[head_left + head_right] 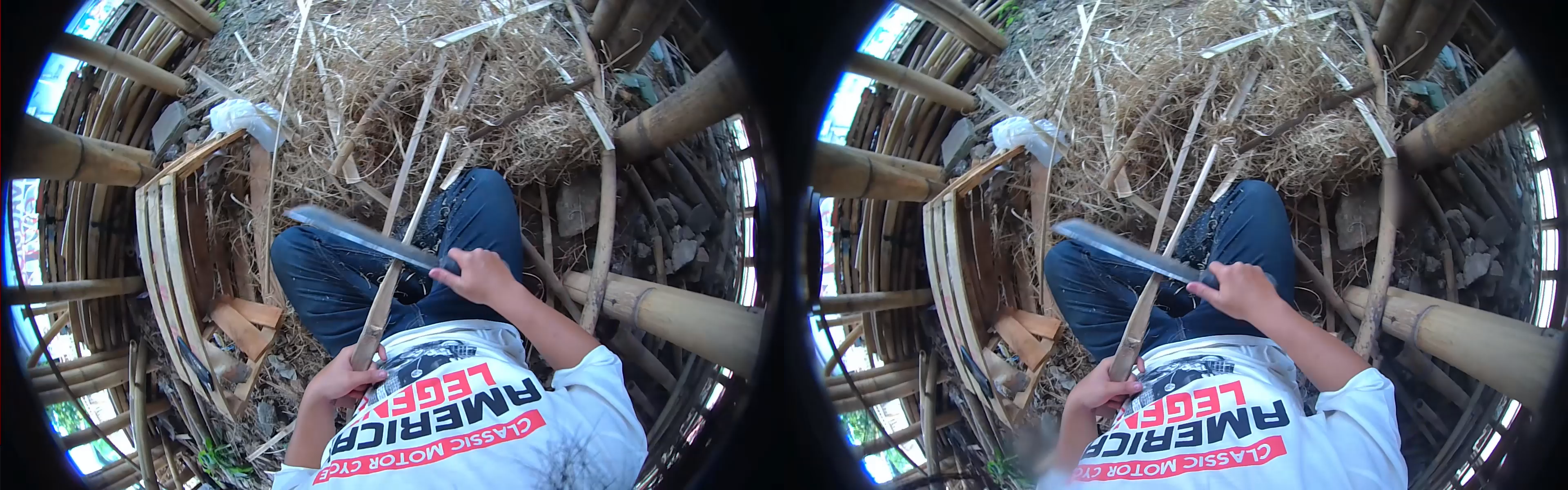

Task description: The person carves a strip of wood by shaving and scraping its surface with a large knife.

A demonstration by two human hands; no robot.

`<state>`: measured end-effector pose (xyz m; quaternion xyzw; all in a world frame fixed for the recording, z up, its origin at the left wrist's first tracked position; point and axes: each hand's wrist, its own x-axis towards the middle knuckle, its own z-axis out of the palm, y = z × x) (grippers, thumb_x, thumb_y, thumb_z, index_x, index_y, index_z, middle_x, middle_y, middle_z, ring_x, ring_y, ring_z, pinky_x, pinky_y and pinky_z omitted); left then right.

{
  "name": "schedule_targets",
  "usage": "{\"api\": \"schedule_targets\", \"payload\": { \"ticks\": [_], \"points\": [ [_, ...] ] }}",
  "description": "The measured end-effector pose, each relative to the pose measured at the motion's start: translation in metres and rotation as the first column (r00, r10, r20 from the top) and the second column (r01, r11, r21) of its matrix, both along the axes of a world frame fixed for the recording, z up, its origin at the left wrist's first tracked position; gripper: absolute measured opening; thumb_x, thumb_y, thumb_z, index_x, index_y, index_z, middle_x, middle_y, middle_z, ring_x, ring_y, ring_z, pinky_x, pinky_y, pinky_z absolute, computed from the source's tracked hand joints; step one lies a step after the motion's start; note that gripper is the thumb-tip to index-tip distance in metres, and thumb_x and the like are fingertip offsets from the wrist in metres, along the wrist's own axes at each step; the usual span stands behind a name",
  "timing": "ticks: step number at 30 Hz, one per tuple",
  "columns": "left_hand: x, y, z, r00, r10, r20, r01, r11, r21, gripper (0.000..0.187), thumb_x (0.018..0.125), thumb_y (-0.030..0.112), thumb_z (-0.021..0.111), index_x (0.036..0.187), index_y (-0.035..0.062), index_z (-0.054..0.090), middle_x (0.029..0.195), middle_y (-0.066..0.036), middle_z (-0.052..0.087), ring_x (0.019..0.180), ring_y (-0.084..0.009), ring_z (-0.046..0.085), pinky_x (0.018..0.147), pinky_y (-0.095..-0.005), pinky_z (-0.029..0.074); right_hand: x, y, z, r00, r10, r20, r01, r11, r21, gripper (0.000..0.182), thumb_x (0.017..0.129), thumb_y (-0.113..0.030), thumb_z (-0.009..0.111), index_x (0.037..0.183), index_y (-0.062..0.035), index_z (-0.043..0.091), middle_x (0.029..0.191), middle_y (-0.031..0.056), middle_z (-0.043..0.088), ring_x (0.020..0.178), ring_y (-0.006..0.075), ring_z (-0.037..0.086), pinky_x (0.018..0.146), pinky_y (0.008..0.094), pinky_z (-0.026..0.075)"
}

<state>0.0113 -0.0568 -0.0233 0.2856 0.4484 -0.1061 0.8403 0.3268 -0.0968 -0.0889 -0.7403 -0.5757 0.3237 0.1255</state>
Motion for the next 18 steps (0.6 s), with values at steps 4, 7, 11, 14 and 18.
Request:
{"api": "schedule_targets", "payload": {
  "ticks": [4, 7, 11, 14, 18],
  "points": [
    [-0.003, -0.008, -0.002, 0.991, -0.114, 0.066, 0.102, 0.981, 0.164, 0.044, 0.083, 0.003, 0.077, 0.120, 0.0053, 0.052, 0.073, 0.006, 0.049, 0.056, -0.0030, 0.048, 0.048, -0.0203, 0.037, 0.003, -0.003, 0.005, 0.993, 0.069, 0.100, -0.070, 0.998, 0.002, 0.069, 0.087, -0.072, 0.053, 0.075, -0.0048, 0.065, 0.066, 0.0218, 0.066, 0.066, 0.0403, 0.068, 0.060, 0.0506, 0.055],
    [-0.008, -0.008, 0.007, 0.989, -0.123, 0.082, 0.106, 0.976, 0.191, 0.045, 0.082, 0.004, 0.079, 0.118, 0.0031, 0.051, 0.065, 0.005, 0.049, 0.050, -0.0043, 0.047, 0.046, -0.0222, 0.037, 0.016, 0.011, 0.000, 0.978, 0.026, 0.208, -0.037, 0.998, 0.052, 0.070, 0.086, -0.073, 0.053, 0.077, -0.0050, 0.066, 0.068, 0.0215, 0.067, 0.068, 0.0407, 0.068, 0.063, 0.0510, 0.055],
    [-0.016, -0.023, -0.003, 0.981, -0.144, 0.128, 0.086, 0.921, 0.381, 0.045, 0.082, 0.002, 0.077, 0.118, 0.0024, 0.051, 0.065, 0.005, 0.048, 0.049, -0.0052, 0.048, 0.046, -0.0227, 0.037, 0.059, 0.035, -0.036, 0.961, -0.109, 0.256, 0.104, 0.994, 0.031, 0.073, 0.086, -0.075, 0.049, 0.080, -0.0053, 0.068, 0.076, 0.0206, 0.070, 0.077, 0.0409, 0.070, 0.070, 0.0509, 0.056],
    [-0.014, -0.014, 0.013, 0.991, -0.124, 0.049, 0.109, 0.966, 0.232, 0.044, 0.081, 0.003, 0.079, 0.115, 0.0021, 0.051, 0.072, 0.005, 0.049, 0.062, -0.0043, 0.049, 0.056, -0.0223, 0.039, 0.063, 0.046, -0.028, 0.951, -0.014, 0.309, 0.041, 0.996, -0.081, 0.074, 0.086, -0.075, 0.049, 0.083, -0.0046, 0.070, 0.081, 0.0215, 0.070, 0.082, 0.0406, 0.070, 0.075, 0.0501, 0.056],
    [-0.026, -0.018, 0.020, 0.984, -0.172, 0.039, 0.158, 0.958, 0.240, 0.038, 0.083, -0.001, 0.073, 0.114, 0.0019, 0.051, 0.073, 0.003, 0.051, 0.062, -0.0043, 0.049, 0.056, -0.0216, 0.040, 0.083, 0.060, -0.041, 0.915, -0.258, 0.309, 0.289, 0.956, -0.057, 0.072, 0.087, -0.074, 0.049, 0.090, -0.0055, 0.072, 0.091, 0.0229, 0.071, 0.091, 0.0387, 0.070, 0.081, 0.0496, 0.055]
  ]
}}
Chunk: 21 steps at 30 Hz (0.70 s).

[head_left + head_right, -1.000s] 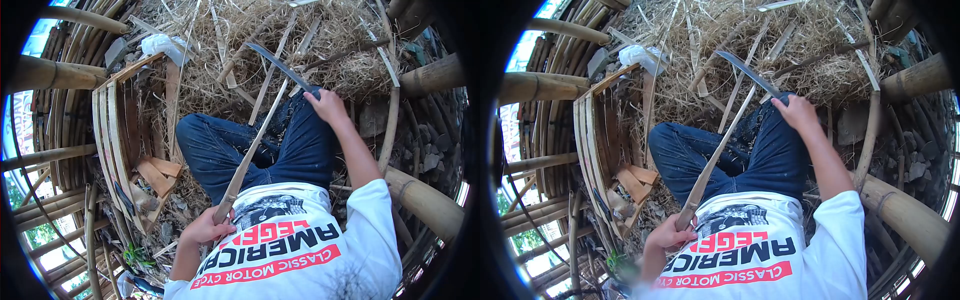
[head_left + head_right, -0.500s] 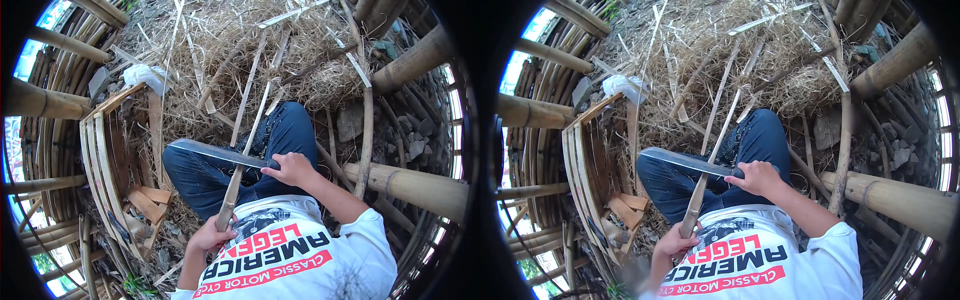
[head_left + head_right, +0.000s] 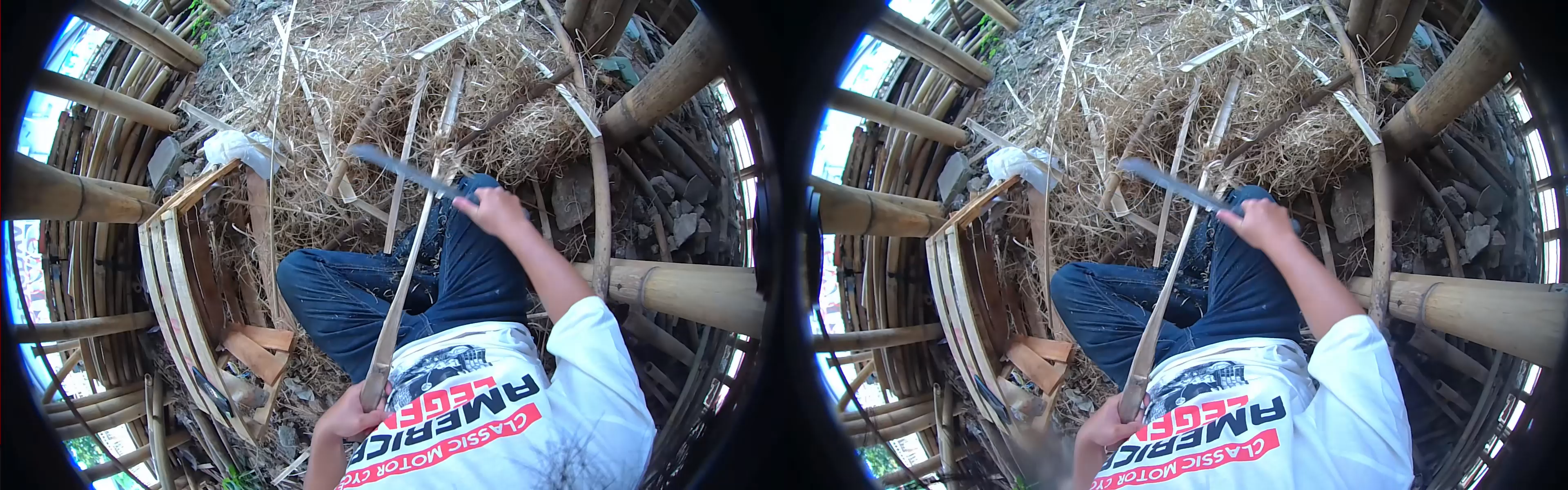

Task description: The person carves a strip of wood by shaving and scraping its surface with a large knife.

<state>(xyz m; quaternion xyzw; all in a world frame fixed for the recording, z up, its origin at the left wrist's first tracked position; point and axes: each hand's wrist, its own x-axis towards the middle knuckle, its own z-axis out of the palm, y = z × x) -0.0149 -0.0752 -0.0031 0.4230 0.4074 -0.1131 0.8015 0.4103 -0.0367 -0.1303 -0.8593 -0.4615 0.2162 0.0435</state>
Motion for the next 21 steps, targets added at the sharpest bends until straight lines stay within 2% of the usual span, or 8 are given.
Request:
{"api": "schedule_targets", "payload": {
  "ticks": [2, 3, 5, 9, 11, 13, 15, 21],
  "points": [
    [-0.017, -0.012, -0.007, 0.994, -0.004, 0.110, -0.010, 0.991, 0.131, 0.034, 0.083, -0.004, 0.066, 0.112, 0.0019, 0.049, 0.068, 0.002, 0.052, 0.051, -0.0056, 0.050, 0.048, -0.0218, 0.039, 0.025, 0.009, -0.008, 0.998, -0.060, 0.024, 0.060, 0.998, 0.025, 0.073, 0.087, -0.075, 0.048, 0.093, -0.0053, 0.071, 0.093, 0.0205, 0.072, 0.090, 0.0362, 0.071, 0.080, 0.0493, 0.056],
    [-0.018, -0.010, -0.003, 0.995, -0.005, 0.100, -0.009, 0.991, 0.135, 0.034, 0.083, -0.004, 0.066, 0.112, 0.0019, 0.049, 0.068, 0.002, 0.052, 0.051, -0.0056, 0.050, 0.048, -0.0218, 0.039, 0.033, 0.012, -0.012, 0.995, -0.021, 0.096, 0.019, 0.999, 0.029, 0.073, 0.086, -0.075, 0.049, 0.093, -0.0054, 0.071, 0.092, 0.0194, 0.072, 0.090, 0.0352, 0.071, 0.079, 0.0489, 0.056],
    [-0.015, -0.006, 0.003, 1.000, 0.001, -0.020, 0.000, 1.000, 0.020, 0.035, 0.083, -0.002, 0.069, 0.112, 0.0020, 0.049, 0.069, 0.002, 0.053, 0.053, -0.0055, 0.051, 0.049, -0.0225, 0.040, 0.037, 0.015, -0.019, 0.984, 0.051, 0.172, -0.051, 0.999, -0.006, 0.073, 0.086, -0.075, 0.050, 0.094, -0.0053, 0.071, 0.092, 0.0193, 0.072, 0.091, 0.0353, 0.071, 0.079, 0.0486, 0.056],
    [-0.002, 0.001, 0.000, 0.996, -0.051, -0.076, 0.060, 0.990, 0.125, 0.037, 0.082, 0.002, 0.075, 0.110, 0.0024, 0.050, 0.069, 0.004, 0.052, 0.054, -0.0046, 0.051, 0.049, -0.0227, 0.039, 0.026, 0.017, -0.018, 0.990, -0.044, 0.131, 0.040, 0.999, 0.037, 0.072, 0.086, -0.074, 0.050, 0.095, -0.0048, 0.070, 0.092, 0.0202, 0.072, 0.090, 0.0371, 0.071, 0.079, 0.0486, 0.056],
    [0.000, -0.004, -0.006, 0.998, -0.022, -0.056, 0.031, 0.987, 0.160, 0.035, 0.083, 0.007, 0.077, 0.107, 0.0035, 0.052, 0.069, 0.005, 0.052, 0.056, -0.0038, 0.050, 0.049, -0.0227, 0.038, 0.019, 0.017, -0.022, 0.990, -0.085, 0.115, 0.077, 0.995, 0.070, 0.072, 0.086, -0.073, 0.051, 0.094, -0.0034, 0.069, 0.089, 0.0213, 0.072, 0.087, 0.0380, 0.071, 0.078, 0.0488, 0.056],
    [0.005, -0.005, -0.006, 0.982, 0.094, -0.164, -0.077, 0.992, 0.104, 0.033, 0.085, 0.012, 0.078, 0.105, 0.0042, 0.053, 0.070, 0.005, 0.054, 0.058, -0.0032, 0.050, 0.049, -0.0224, 0.037, 0.006, 0.016, -0.020, 0.989, -0.090, 0.114, 0.072, 0.986, 0.150, 0.071, 0.086, -0.070, 0.055, 0.089, -0.0011, 0.069, 0.086, 0.0231, 0.071, 0.083, 0.0400, 0.071, 0.076, 0.0497, 0.056],
    [0.012, -0.001, -0.001, 0.977, 0.078, -0.197, -0.049, 0.988, 0.146, 0.031, 0.088, 0.018, 0.077, 0.101, 0.0049, 0.052, 0.070, 0.003, 0.057, 0.059, -0.0030, 0.052, 0.051, -0.0221, 0.039, -0.009, 0.013, -0.012, 0.992, -0.109, 0.058, 0.098, 0.982, 0.163, 0.069, 0.086, -0.069, 0.056, 0.088, -0.0009, 0.069, 0.085, 0.0237, 0.071, 0.082, 0.0404, 0.070, 0.076, 0.0499, 0.056],
    [0.016, 0.005, -0.014, 0.945, 0.049, -0.324, 0.101, 0.897, 0.431, 0.033, 0.087, 0.024, 0.077, 0.096, 0.0023, 0.054, 0.066, -0.003, 0.057, 0.057, -0.0082, 0.054, 0.052, -0.0275, 0.043, -0.064, -0.013, 0.005, 0.994, 0.108, 0.012, -0.108, 0.983, 0.148, 0.065, 0.085, -0.067, 0.060, 0.087, -0.0016, 0.065, 0.075, 0.0203, 0.070, 0.070, 0.0374, 0.071, 0.066, 0.0487, 0.057]
  ]
}}
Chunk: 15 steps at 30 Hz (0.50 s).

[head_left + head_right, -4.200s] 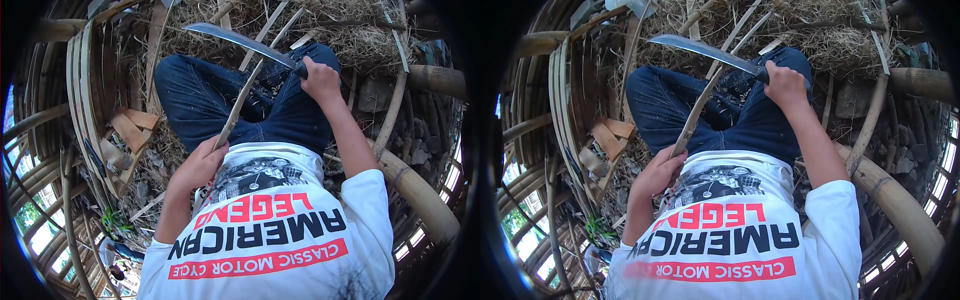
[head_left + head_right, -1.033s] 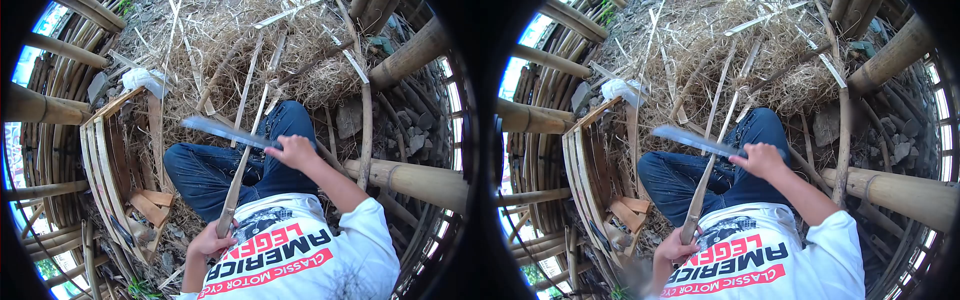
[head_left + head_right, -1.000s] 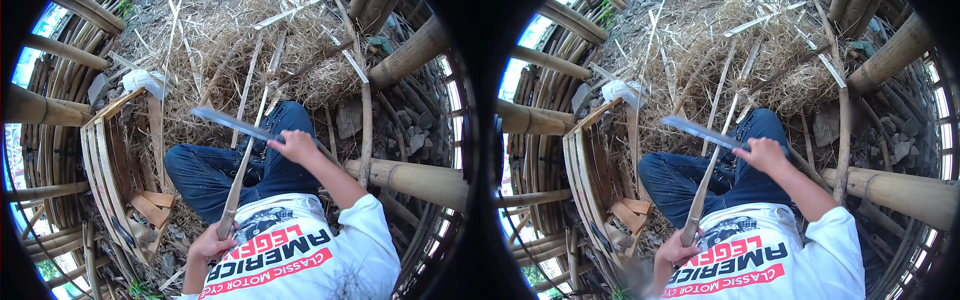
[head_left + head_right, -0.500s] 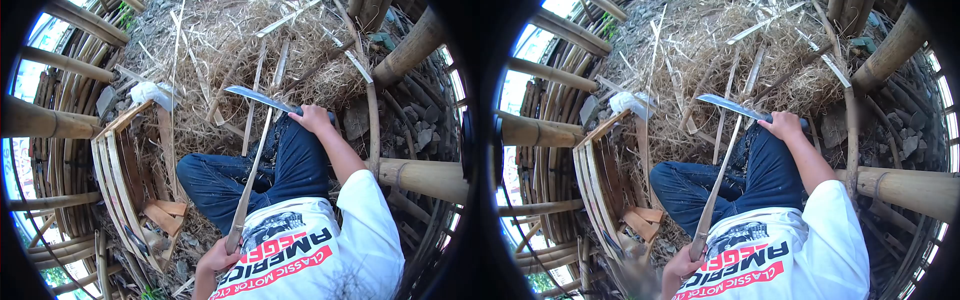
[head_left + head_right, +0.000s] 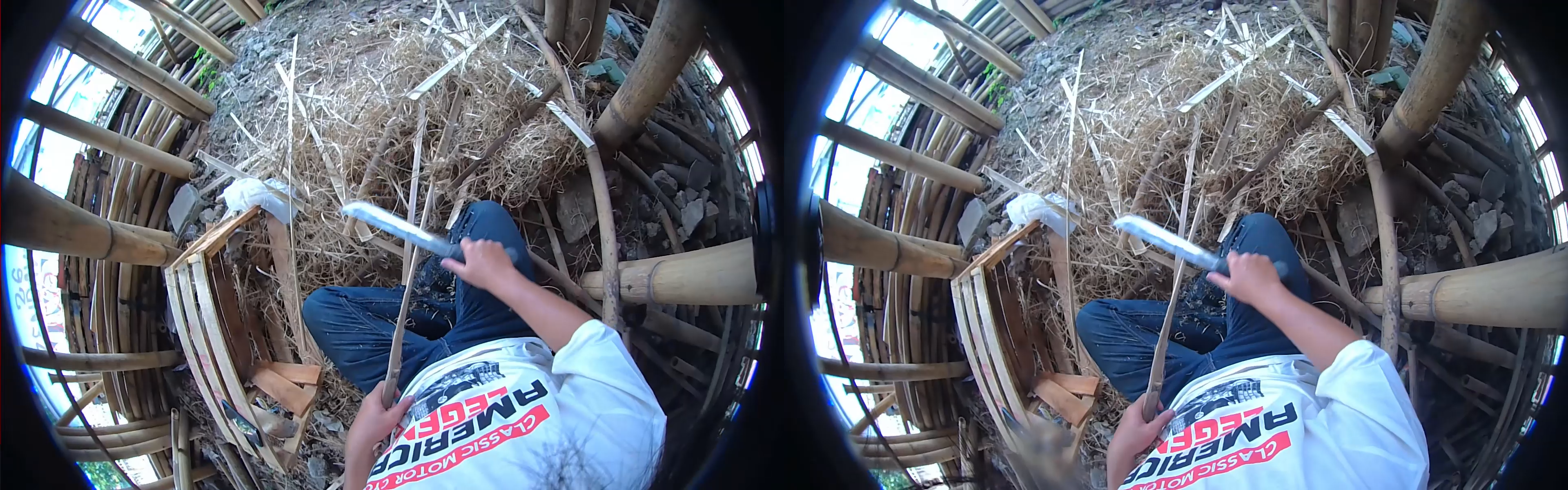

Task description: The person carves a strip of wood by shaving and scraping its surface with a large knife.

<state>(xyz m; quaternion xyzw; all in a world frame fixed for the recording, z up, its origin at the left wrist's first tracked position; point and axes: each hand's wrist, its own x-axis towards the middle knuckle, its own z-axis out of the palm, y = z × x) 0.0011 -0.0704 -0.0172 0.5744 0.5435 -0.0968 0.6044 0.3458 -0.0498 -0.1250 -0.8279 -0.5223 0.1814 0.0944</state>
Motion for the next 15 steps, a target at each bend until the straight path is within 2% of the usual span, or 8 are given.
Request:
{"api": "schedule_targets", "payload": {
  "ticks": [2, 3, 4, 7, 10, 11, 13, 15],
  "points": [
    [-0.006, 0.003, -0.006, 0.990, -0.084, -0.110, 0.106, 0.972, 0.210, 0.037, 0.085, 0.028, 0.078, 0.094, 0.0009, 0.055, 0.063, -0.005, 0.055, 0.056, -0.0120, 0.054, 0.053, -0.0310, 0.044, -0.018, -0.010, 0.011, 0.995, 0.055, -0.081, -0.055, 0.998, 0.005, 0.066, 0.086, -0.066, 0.060, 0.087, -0.0006, 0.064, 0.073, 0.0199, 0.070, 0.068, 0.0368, 0.071, 0.064, 0.0475, 0.057],
    [-0.010, 0.003, -0.009, 0.981, -0.070, -0.180, 0.112, 0.964, 0.240, 0.039, 0.084, 0.032, 0.077, 0.092, 0.0006, 0.055, 0.063, -0.011, 0.057, 0.056, -0.0224, 0.059, 0.055, -0.0370, 0.046, -0.028, -0.015, 0.010, 0.988, 0.053, -0.147, -0.048, 0.998, 0.040, 0.066, 0.086, -0.066, 0.060, 0.085, -0.0004, 0.062, 0.073, 0.0231, 0.068, 0.071, 0.0405, 0.070, 0.066, 0.0510, 0.055],
    [-0.010, 0.005, -0.009, 0.981, -0.072, -0.180, 0.116, 0.962, 0.248, 0.039, 0.084, 0.032, 0.077, 0.092, 0.0006, 0.055, 0.063, -0.011, 0.057, 0.056, -0.0224, 0.059, 0.055, -0.0370, 0.046, -0.037, -0.020, 0.023, 0.971, 0.063, -0.229, -0.055, 0.998, 0.040, 0.066, 0.086, -0.065, 0.060, 0.083, 0.0003, 0.061, 0.072, 0.0243, 0.067, 0.071, 0.0425, 0.069, 0.067, 0.0517, 0.055],
    [-0.006, 0.009, 0.002, 0.926, -0.095, -0.365, 0.249, 0.881, 0.401, 0.040, 0.085, 0.037, 0.073, 0.089, 0.0021, 0.054, 0.072, -0.021, 0.064, 0.071, -0.0435, 0.064, 0.063, -0.0509, 0.048, -0.070, -0.039, 0.040, 0.894, 0.131, -0.428, -0.096, 0.990, 0.102, 0.064, 0.087, -0.062, 0.062, 0.085, 0.0019, 0.061, 0.073, 0.0274, 0.066, 0.073, 0.0450, 0.068, 0.068, 0.0518, 0.055],
    [-0.005, 0.012, 0.004, 0.908, -0.067, -0.414, 0.316, 0.757, 0.572, 0.040, 0.085, 0.038, 0.072, 0.090, 0.0023, 0.055, 0.073, -0.021, 0.065, 0.072, -0.0439, 0.065, 0.066, -0.0517, 0.049, -0.097, -0.052, 0.052, 0.819, 0.275, -0.504, -0.242, 0.961, 0.131, 0.070, 0.089, -0.067, 0.054, 0.090, 0.0020, 0.063, 0.073, 0.0248, 0.068, 0.070, 0.0432, 0.069, 0.067, 0.0519, 0.055],
    [-0.005, 0.014, 0.005, 0.893, -0.051, -0.448, 0.324, 0.763, 0.559, 0.039, 0.086, 0.038, 0.071, 0.090, 0.0023, 0.056, 0.075, -0.022, 0.065, 0.075, -0.0452, 0.064, 0.068, -0.0518, 0.050, -0.101, -0.051, 0.052, 0.819, 0.274, -0.504, -0.238, 0.962, 0.136, 0.070, 0.089, -0.067, 0.054, 0.090, 0.0020, 0.063, 0.073, 0.0248, 0.068, 0.070, 0.0432, 0.069, 0.067, 0.0519, 0.055],
    [-0.013, 0.016, -0.003, 0.926, -0.005, -0.377, 0.253, 0.749, 0.612, 0.036, 0.084, 0.033, 0.073, 0.089, 0.0004, 0.058, 0.074, -0.023, 0.065, 0.073, -0.0445, 0.064, 0.065, -0.0494, 0.049, -0.108, -0.050, 0.049, 0.818, 0.440, -0.371, -0.389, 0.898, 0.207, 0.069, 0.090, -0.068, 0.052, 0.087, -0.0004, 0.063, 0.068, 0.0217, 0.067, 0.064, 0.0397, 0.069, 0.062, 0.0494, 0.056],
    [-0.016, 0.016, -0.003, 0.952, 0.040, -0.305, 0.181, 0.730, 0.659, 0.033, 0.082, 0.028, 0.074, 0.088, -0.0014, 0.061, 0.073, -0.024, 0.064, 0.071, -0.0439, 0.064, 0.062, -0.0470, 0.047, -0.103, -0.044, 0.047, 0.824, 0.479, -0.302, -0.422, 0.875, 0.237, 0.065, 0.090, -0.067, 0.053, 0.086, -0.0025, 0.062, 0.067, 0.0208, 0.066, 0.062, 0.0384, 0.068, 0.060, 0.0482, 0.055]
  ]
}}
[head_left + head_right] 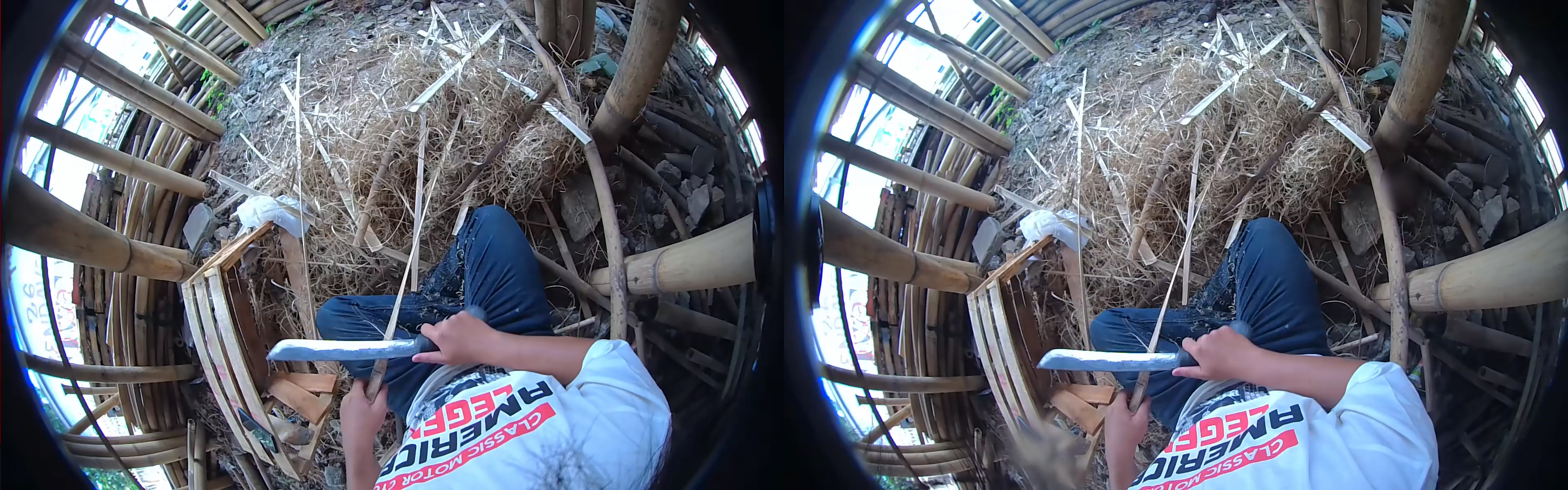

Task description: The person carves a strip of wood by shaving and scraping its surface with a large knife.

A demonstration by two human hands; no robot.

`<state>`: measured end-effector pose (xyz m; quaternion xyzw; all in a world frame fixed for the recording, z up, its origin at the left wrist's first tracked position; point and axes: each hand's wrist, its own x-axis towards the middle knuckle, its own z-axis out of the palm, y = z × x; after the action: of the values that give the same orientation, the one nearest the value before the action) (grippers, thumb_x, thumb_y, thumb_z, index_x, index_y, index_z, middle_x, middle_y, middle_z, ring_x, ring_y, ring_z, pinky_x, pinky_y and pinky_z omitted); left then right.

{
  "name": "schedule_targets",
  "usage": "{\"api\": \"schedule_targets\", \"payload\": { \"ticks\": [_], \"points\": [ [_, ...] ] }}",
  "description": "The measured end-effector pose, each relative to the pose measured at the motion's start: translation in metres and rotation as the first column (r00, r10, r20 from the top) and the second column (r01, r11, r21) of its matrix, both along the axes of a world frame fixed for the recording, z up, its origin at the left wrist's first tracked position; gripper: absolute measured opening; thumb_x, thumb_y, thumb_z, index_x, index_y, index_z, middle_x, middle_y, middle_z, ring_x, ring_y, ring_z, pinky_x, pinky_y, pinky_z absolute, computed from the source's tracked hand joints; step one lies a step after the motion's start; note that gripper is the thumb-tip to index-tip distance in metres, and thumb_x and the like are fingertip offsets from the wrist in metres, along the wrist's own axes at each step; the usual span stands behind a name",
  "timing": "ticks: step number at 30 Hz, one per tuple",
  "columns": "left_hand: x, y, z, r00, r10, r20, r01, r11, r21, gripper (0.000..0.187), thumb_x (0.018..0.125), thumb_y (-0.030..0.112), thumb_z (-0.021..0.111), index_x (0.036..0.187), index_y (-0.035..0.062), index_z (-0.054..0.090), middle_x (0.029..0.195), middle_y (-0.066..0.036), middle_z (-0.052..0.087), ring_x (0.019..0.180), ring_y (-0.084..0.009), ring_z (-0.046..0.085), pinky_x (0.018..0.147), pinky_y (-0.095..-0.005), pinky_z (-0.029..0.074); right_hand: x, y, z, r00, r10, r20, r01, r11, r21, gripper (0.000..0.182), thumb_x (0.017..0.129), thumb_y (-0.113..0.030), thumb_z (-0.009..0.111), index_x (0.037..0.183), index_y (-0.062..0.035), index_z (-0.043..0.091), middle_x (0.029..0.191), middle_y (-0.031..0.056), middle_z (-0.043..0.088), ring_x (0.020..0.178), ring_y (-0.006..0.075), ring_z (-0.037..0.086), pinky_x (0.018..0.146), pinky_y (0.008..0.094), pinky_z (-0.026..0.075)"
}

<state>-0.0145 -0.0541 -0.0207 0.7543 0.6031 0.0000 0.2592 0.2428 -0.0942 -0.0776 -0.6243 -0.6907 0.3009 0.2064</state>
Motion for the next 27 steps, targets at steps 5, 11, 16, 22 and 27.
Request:
{"api": "schedule_targets", "payload": {
  "ticks": [5, 11, 16, 22, 27],
  "points": [
    [0.001, -0.005, 0.006, 0.999, 0.021, -0.030, -0.022, 0.999, -0.032, 0.032, 0.079, 0.024, 0.076, 0.087, -0.0034, 0.062, 0.070, -0.022, 0.064, 0.065, -0.0398, 0.064, 0.061, -0.0433, 0.048, 0.023, 0.018, -0.021, 0.994, -0.053, 0.091, 0.046, 0.996, 0.076, 0.066, 0.089, -0.068, 0.052, 0.079, -0.0038, 0.061, 0.064, 0.0190, 0.066, 0.060, 0.0355, 0.069, 0.056, 0.0461, 0.055],
    [-0.014, -0.013, 0.005, 0.997, 0.066, -0.028, -0.069, 0.991, -0.116, 0.034, 0.073, 0.025, 0.081, 0.084, -0.0019, 0.062, 0.070, -0.019, 0.065, 0.065, -0.0331, 0.066, 0.061, -0.0415, 0.049, 0.091, 0.051, -0.046, 0.903, -0.349, 0.251, 0.377, 0.924, -0.072, 0.067, 0.089, -0.070, 0.050, 0.088, -0.0037, 0.065, 0.079, 0.0208, 0.070, 0.076, 0.0379, 0.071, 0.069, 0.0496, 0.057],
    [-0.013, -0.013, 0.022, 0.997, 0.041, -0.060, -0.047, 0.995, -0.093, 0.042, 0.074, 0.037, 0.081, 0.088, 0.0021, 0.063, 0.079, -0.021, 0.068, 0.079, -0.0404, 0.067, 0.070, -0.0475, 0.051, 0.151, 0.082, -0.056, 0.772, -0.542, 0.333, 0.593, 0.802, -0.071, 0.067, 0.089, -0.068, 0.053, 0.097, -0.0034, 0.069, 0.090, 0.0229, 0.071, 0.086, 0.0397, 0.070, 0.077, 0.0496, 0.056],
    [-0.004, -0.010, 0.028, 0.998, -0.001, -0.059, -0.004, 0.996, -0.093, 0.042, 0.070, 0.030, 0.085, 0.085, 0.0008, 0.059, 0.074, -0.018, 0.065, 0.072, -0.0389, 0.064, 0.066, -0.0445, 0.049, 0.153, 0.083, -0.059, 0.722, -0.617, 0.311, 0.665, 0.744, -0.067, 0.066, 0.088, -0.066, 0.055, 0.097, -0.0021, 0.069, 0.092, 0.0250, 0.071, 0.090, 0.0404, 0.070, 0.080, 0.0498, 0.055],
    [-0.010, -0.002, 0.020, 0.988, -0.135, -0.078, 0.132, 0.991, -0.035, 0.033, 0.076, 0.022, 0.079, 0.089, 0.0035, 0.055, 0.079, -0.018, 0.061, 0.081, -0.0419, 0.061, 0.073, -0.0482, 0.048, 0.126, 0.048, -0.051, 0.768, -0.580, 0.272, 0.612, 0.789, -0.045, 0.063, 0.087, -0.065, 0.058, 0.091, -0.0021, 0.066, 0.086, 0.0249, 0.070, 0.084, 0.0429, 0.069, 0.077, 0.0519, 0.055]
  ]
}}
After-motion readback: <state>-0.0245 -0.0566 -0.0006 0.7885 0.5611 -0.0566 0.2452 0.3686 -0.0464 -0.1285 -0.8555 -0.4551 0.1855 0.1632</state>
